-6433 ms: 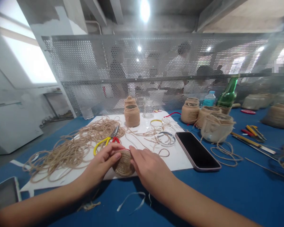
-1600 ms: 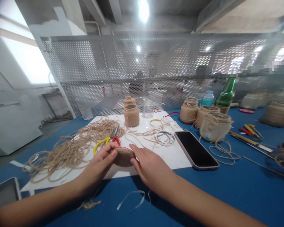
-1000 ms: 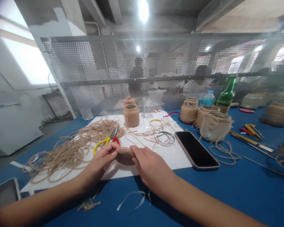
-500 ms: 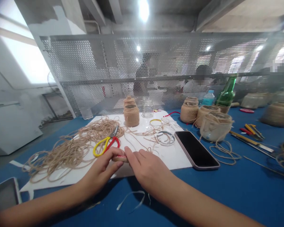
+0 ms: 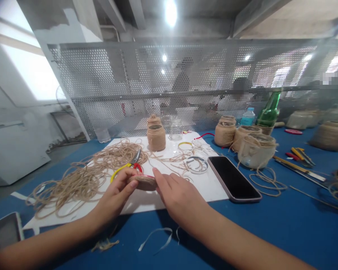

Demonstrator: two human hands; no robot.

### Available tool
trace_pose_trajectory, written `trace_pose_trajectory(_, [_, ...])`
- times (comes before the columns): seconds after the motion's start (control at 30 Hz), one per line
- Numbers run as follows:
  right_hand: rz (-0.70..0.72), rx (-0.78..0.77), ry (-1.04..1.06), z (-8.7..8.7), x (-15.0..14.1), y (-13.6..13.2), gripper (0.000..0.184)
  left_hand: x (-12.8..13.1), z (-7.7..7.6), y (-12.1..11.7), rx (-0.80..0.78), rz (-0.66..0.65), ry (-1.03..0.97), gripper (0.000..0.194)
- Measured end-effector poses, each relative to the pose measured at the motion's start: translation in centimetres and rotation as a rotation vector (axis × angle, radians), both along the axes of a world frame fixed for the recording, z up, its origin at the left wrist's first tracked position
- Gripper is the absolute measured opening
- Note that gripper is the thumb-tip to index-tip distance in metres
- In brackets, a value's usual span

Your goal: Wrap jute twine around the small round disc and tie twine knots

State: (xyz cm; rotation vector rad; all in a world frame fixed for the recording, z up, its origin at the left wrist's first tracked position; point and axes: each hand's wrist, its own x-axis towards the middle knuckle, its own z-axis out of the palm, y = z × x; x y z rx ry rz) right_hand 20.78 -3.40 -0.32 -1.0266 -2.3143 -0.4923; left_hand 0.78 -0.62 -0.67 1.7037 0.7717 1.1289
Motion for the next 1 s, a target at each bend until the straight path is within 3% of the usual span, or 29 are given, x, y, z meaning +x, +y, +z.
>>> trace_pose_trajectory(0.17, [-0.015,-0.015,0.019,0.0,-0.2,0.1,0.037,0.2,-0.4,-0.1,-0.101,-0.062,-0.140,0.012])
trace_pose_trajectory(0.5, [-0.069,-0.065,-0.030,-0.2,0.1,0.2,0.038,0.2,-0.2,0.1,-0.167,-0.047,-0.170,0.012])
trace_pose_trajectory(0.73, [-0.026,-0.160,0.084,-0.1,-0.2,-0.2,0.037,0.6,0.1,-0.2,-0.241,-0.102,-0.310,0.010])
trace_pose_trajectory(1.0, [-0.035,-0.148,0.167,-0.8,-0.5,-0.2,0.037,1.2,0.4,-0.9,-0.389,-0.166,-0.408,0.012])
